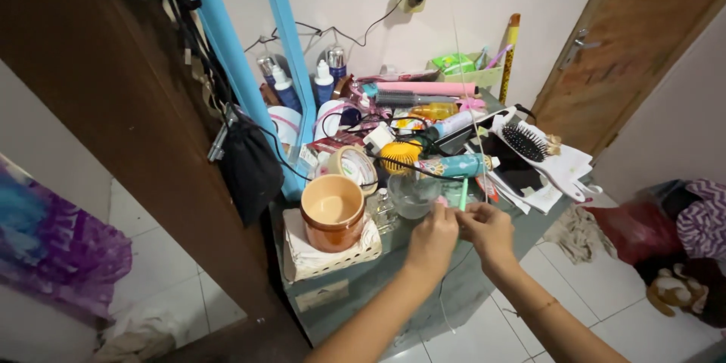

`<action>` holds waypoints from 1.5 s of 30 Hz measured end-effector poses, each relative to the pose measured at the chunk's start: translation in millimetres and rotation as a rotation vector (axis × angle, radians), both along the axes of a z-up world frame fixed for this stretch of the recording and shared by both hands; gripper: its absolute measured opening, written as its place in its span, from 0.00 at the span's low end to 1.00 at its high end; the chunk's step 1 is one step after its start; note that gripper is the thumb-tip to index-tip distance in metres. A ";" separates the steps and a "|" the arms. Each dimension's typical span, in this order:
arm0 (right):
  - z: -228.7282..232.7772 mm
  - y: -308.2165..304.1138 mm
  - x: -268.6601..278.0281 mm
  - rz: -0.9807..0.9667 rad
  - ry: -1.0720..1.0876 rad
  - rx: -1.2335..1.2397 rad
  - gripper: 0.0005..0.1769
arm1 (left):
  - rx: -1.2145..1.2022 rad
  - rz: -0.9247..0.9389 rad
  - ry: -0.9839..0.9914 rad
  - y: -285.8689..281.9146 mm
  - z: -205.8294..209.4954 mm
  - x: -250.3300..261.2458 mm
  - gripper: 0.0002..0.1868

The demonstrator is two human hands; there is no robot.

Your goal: The person folds several pieces of clothing, including a patterned cloth, a towel, a black garment, and white pants, placing them in a neat stack on the bed. The person also briefly picks up small items from the floor and places them on a dresser.

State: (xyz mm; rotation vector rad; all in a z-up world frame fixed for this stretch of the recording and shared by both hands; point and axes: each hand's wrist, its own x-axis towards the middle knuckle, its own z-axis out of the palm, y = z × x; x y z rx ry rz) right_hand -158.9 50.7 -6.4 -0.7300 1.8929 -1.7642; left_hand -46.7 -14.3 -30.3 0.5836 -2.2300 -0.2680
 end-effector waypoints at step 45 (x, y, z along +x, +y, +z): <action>168.5 -37.1 195.5 0.701 0.935 -0.235 0.11 | 0.619 0.298 0.645 14.0 95.1 245.1 0.18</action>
